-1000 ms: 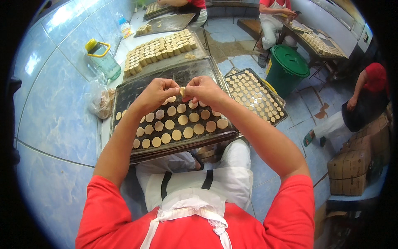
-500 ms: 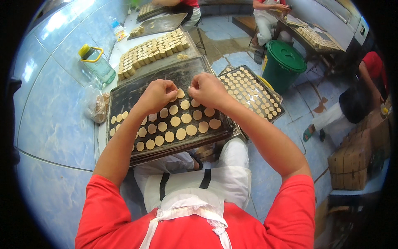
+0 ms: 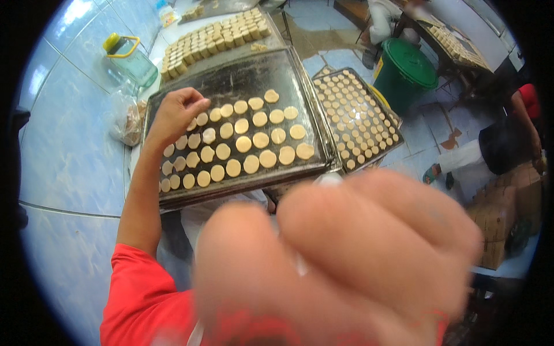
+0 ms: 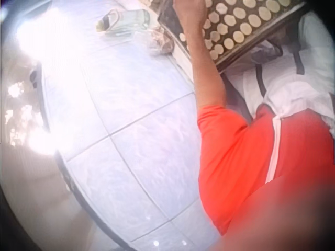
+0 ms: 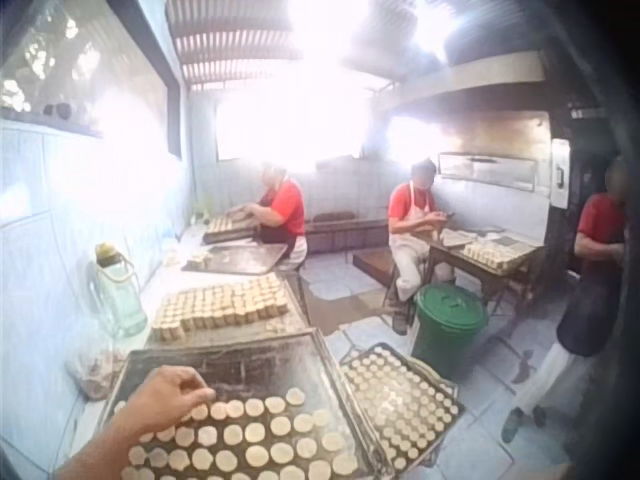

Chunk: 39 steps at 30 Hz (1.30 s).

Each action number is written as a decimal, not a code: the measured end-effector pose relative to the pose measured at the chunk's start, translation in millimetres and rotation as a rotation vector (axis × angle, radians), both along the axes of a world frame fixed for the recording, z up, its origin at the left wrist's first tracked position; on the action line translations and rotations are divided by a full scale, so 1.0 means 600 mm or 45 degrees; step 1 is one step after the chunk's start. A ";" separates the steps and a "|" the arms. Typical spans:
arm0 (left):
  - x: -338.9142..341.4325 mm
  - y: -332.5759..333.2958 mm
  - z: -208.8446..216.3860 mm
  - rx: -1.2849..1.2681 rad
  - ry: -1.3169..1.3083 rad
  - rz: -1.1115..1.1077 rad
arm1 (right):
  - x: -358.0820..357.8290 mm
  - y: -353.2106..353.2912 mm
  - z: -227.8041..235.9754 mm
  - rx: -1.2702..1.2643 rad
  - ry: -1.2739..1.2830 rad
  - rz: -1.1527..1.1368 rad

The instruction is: The person sits at a low table and repeatedly picks small cylindrical dough pieces, splits them, and places them flat on a metal tray. They continue filling the tray with these pieces while other workers perform similar tasks nearby.

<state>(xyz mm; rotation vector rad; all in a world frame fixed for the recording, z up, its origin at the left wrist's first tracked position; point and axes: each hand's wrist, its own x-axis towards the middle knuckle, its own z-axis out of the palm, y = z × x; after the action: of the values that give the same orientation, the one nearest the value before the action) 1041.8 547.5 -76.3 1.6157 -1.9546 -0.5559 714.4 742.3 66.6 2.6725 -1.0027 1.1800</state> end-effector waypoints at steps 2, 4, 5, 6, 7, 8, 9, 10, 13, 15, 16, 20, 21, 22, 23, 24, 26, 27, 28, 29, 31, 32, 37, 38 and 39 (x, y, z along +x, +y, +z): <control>0.013 0.011 -0.006 0.058 0.108 0.030 | -0.003 0.025 0.005 -0.086 -0.010 0.081; 0.024 0.022 -0.008 0.029 0.072 0.020 | -0.002 0.038 0.003 -0.081 0.018 0.084; 0.028 0.031 -0.009 0.033 0.082 0.034 | 0.000 0.042 -0.001 -0.073 0.032 0.088; 0.031 0.033 -0.008 0.002 0.098 0.032 | 0.001 0.044 -0.004 -0.082 0.047 0.095; 0.034 0.036 -0.006 0.012 0.122 0.048 | 0.004 0.046 -0.007 -0.084 0.060 0.104; 0.037 0.040 -0.004 0.021 0.148 0.049 | 0.008 0.048 -0.010 -0.091 0.078 0.112; 0.041 0.043 -0.003 0.040 0.157 0.075 | 0.012 0.050 -0.012 -0.099 0.091 0.127; 0.045 0.045 -0.002 0.008 0.165 0.058 | 0.016 0.048 -0.014 -0.106 0.109 0.133; 0.059 0.048 -0.004 -0.031 0.127 0.066 | 0.030 0.041 -0.016 -0.128 0.161 0.160; 0.071 0.056 -0.012 -0.035 0.101 0.071 | 0.041 0.031 -0.020 -0.160 0.198 0.177; 0.076 0.054 -0.015 -0.029 0.093 0.104 | 0.046 0.023 -0.023 -0.195 0.232 0.175; 0.084 0.014 -0.022 -0.046 0.040 0.060 | 0.073 -0.042 -0.078 -0.159 0.328 0.162; 0.083 -0.016 -0.014 -0.098 -0.029 0.042 | 0.089 -0.057 -0.094 -0.224 0.466 0.199; 0.086 -0.048 -0.002 -0.118 -0.123 0.062 | 0.105 -0.066 -0.109 -0.135 0.519 0.251; 0.088 -0.092 0.015 -0.204 -0.030 0.009 | 0.118 -0.073 -0.121 -0.025 0.540 0.349; 0.092 -0.138 0.040 -0.250 0.033 0.005 | 0.131 -0.072 -0.131 0.091 0.593 0.422; 0.123 -0.190 0.069 -0.182 0.219 0.016 | 0.144 -0.068 -0.140 0.168 0.605 0.429; 0.140 -0.204 0.074 -0.339 0.260 0.064 | 0.144 -0.068 -0.141 0.254 0.727 0.414; 0.157 -0.213 0.078 -0.463 0.294 0.119 | 0.141 -0.072 -0.139 0.232 0.606 0.407; 0.185 -0.205 0.074 -0.484 0.345 0.165 | 0.135 -0.078 -0.135 0.265 0.585 0.385; 0.237 -0.146 0.029 -0.545 0.460 0.206 | 0.118 -0.094 -0.124 0.368 0.698 0.250; 0.260 -0.102 -0.005 -0.470 0.483 0.328 | 0.113 -0.109 -0.120 0.357 0.638 0.225; 0.329 0.145 -0.183 -0.398 0.645 1.059 | 0.187 -0.250 -0.107 0.417 0.415 0.323; 0.326 0.180 -0.210 -0.407 0.651 1.080 | 0.224 -0.288 -0.113 0.326 0.358 0.367; 0.320 0.203 -0.229 -0.293 0.713 1.195 | 0.260 -0.328 -0.117 0.357 0.360 0.400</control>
<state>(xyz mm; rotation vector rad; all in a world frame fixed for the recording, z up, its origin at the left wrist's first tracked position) 1233.7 669.4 -213.7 1.7474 -0.6991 -0.3161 870.4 545.5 -3.7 3.1920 -0.7734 0.7027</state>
